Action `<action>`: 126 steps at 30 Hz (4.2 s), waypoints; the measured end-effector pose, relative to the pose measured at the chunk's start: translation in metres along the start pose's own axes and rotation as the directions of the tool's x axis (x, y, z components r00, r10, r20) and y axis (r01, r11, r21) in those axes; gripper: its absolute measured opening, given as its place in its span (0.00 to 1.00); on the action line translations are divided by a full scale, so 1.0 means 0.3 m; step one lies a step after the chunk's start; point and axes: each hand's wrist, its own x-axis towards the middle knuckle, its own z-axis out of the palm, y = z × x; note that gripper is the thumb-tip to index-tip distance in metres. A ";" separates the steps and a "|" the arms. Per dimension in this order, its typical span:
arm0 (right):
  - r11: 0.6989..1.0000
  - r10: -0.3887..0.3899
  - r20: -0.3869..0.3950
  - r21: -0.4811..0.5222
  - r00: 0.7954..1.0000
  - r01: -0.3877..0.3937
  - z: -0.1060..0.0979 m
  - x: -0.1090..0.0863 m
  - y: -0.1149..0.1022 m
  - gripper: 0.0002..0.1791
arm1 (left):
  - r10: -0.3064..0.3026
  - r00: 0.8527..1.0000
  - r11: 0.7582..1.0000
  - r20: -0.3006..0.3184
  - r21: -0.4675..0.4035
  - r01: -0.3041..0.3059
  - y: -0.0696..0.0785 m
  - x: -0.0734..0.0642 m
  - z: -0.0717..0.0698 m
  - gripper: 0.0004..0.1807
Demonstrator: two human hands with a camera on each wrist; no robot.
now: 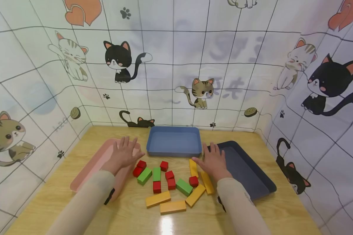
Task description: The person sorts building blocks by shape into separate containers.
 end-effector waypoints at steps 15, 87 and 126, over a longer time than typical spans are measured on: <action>0.996 -0.038 0.003 0.082 0.999 0.038 -0.007 -0.009 -0.013 0.49 | 0.001 1.000 1.000 -0.018 0.015 -0.001 -0.036 -0.001 -0.024 0.48; 0.984 -0.135 0.033 0.123 0.990 0.130 0.036 -0.335 -0.212 0.15 | 0.155 0.984 0.988 0.083 0.002 -0.156 -0.075 0.097 0.022 0.24; 0.983 -0.097 -0.056 0.149 0.994 0.104 0.028 -0.294 -0.208 0.10 | 0.165 0.983 0.986 0.073 -0.011 -0.165 -0.057 0.082 0.009 0.22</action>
